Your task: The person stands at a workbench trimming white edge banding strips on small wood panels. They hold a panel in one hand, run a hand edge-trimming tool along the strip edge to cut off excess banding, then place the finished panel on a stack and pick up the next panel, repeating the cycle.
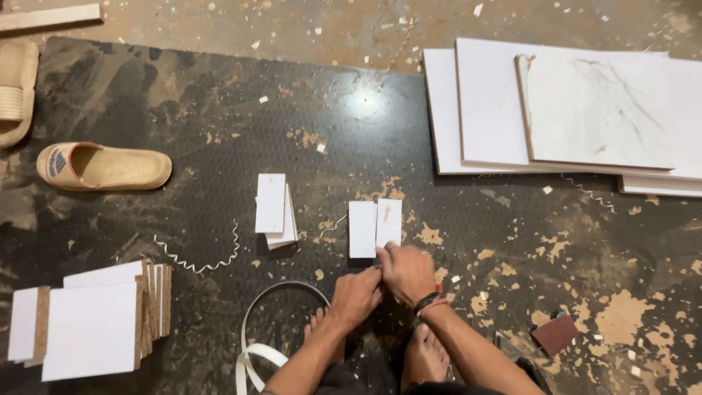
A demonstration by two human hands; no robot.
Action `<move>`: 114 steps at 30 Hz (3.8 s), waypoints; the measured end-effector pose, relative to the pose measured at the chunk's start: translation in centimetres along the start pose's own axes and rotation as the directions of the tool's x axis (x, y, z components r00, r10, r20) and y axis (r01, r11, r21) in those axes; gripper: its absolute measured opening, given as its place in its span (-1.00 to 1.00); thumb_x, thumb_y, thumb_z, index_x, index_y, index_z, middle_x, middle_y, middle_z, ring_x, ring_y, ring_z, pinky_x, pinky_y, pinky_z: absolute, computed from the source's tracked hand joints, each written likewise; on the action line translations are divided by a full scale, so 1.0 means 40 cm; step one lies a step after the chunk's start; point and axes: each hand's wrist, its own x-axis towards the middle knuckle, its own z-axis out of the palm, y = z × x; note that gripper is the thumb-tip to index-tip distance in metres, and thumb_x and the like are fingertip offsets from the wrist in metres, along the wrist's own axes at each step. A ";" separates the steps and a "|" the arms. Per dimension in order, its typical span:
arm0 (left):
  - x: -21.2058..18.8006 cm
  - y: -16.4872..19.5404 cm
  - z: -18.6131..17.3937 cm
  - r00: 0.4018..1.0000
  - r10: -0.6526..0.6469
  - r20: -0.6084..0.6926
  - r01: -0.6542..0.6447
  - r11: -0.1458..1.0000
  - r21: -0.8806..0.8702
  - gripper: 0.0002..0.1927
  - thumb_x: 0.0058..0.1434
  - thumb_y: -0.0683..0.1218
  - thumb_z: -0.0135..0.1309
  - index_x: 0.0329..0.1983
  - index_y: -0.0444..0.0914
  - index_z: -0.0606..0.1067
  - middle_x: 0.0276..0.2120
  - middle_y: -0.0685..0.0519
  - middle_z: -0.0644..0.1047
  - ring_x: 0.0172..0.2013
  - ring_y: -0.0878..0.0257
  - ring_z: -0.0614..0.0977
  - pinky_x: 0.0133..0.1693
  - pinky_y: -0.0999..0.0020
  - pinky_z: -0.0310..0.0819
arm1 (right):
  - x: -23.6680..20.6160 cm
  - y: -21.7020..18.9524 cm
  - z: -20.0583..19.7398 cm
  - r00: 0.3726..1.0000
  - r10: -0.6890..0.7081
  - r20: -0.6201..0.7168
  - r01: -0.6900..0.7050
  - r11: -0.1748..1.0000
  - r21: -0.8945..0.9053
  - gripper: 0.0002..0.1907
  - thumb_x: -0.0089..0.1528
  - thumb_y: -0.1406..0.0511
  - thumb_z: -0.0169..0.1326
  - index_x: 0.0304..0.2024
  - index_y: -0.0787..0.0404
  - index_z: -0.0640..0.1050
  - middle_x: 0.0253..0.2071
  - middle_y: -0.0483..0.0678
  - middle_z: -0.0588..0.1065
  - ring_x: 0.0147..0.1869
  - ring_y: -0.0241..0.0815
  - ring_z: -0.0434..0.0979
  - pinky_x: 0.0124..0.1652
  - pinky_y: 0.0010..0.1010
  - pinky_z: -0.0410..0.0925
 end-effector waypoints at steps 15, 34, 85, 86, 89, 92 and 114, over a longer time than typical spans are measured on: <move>-0.070 -0.006 0.007 0.960 -0.232 0.156 0.279 0.753 -0.596 -0.60 0.29 -0.11 0.01 0.20 -0.09 0.50 -0.10 -0.01 0.62 -0.27 0.00 0.65 -0.26 0.16 0.54 | -0.156 0.193 0.073 0.615 0.362 0.701 -0.766 0.061 0.641 -0.44 0.17 -0.12 0.07 -0.05 0.15 0.56 -0.32 -0.07 0.59 -0.34 -0.20 0.55 -0.35 -0.37 0.44; 0.095 -0.152 -0.451 0.664 -0.499 -0.557 0.390 0.867 -0.311 -0.46 0.39 -0.11 -0.06 0.45 -0.05 0.32 -0.25 -0.33 0.57 -0.22 -0.15 0.64 -0.14 0.00 0.45 | -0.229 0.152 0.135 0.786 0.261 0.560 -0.608 0.166 0.776 -0.67 0.33 0.17 0.04 0.02 0.24 0.54 -0.25 0.00 0.61 -0.27 -0.27 0.57 -0.33 -0.46 0.39; -0.101 0.024 -0.130 0.998 0.064 0.007 -0.064 0.998 -0.020 -0.77 0.33 -0.10 -0.07 -0.04 -0.32 0.40 -0.18 -0.18 0.47 -0.12 -0.12 0.51 -0.06 -0.01 0.37 | -0.154 0.134 -0.063 0.971 -0.150 -0.187 0.178 0.974 0.139 -0.38 0.19 0.18 0.30 0.27 0.06 0.42 0.33 0.09 0.37 0.26 0.15 0.46 0.07 -0.11 0.45; -0.087 0.035 -0.132 0.993 0.119 -0.018 -0.120 0.993 -0.022 -0.77 0.32 -0.12 -0.04 -0.01 -0.32 0.41 -0.15 -0.17 0.47 -0.10 -0.14 0.50 -0.06 -0.01 0.36 | -0.140 0.122 -0.072 0.978 -0.162 -0.132 0.177 0.978 0.112 -0.25 0.09 0.17 0.35 0.31 0.03 0.38 0.37 0.09 0.30 0.28 0.17 0.42 0.09 -0.08 0.42; -0.078 0.067 -0.132 0.992 0.049 0.113 -0.042 0.997 -0.069 -0.77 0.37 -0.11 -0.02 0.03 -0.31 0.40 -0.16 -0.13 0.46 -0.09 -0.07 0.51 -0.05 0.03 0.38 | -0.113 0.085 -0.080 0.988 -0.141 0.067 0.139 0.990 0.031 0.06 -0.10 0.17 0.45 0.41 -0.09 0.25 0.48 0.07 0.12 0.32 0.21 0.31 0.11 -0.05 0.38; -0.095 0.075 -0.136 0.993 0.109 0.038 -0.108 0.994 -0.012 -0.66 0.32 -0.17 -0.06 0.16 -0.33 0.39 -0.13 -0.17 0.44 -0.07 -0.12 0.47 -0.04 0.01 0.35 | -0.100 0.069 -0.071 0.976 -0.088 0.198 0.104 0.992 -0.075 0.15 -0.11 0.19 0.46 0.48 -0.21 0.19 0.51 0.04 0.10 0.32 0.15 0.32 0.04 -0.12 0.44; 0.032 0.112 -0.131 0.920 0.359 -0.160 -0.372 0.926 -0.063 -0.72 0.31 -0.12 0.13 0.07 -0.29 0.54 -0.10 -0.04 0.53 -0.06 0.01 0.53 -0.02 0.16 0.43 | -0.142 0.143 -0.055 0.986 -0.099 -0.136 0.138 0.941 0.310 -0.69 0.25 0.23 0.18 0.03 0.15 0.53 -0.07 0.04 0.64 -0.04 0.02 0.68 -0.08 -0.23 0.51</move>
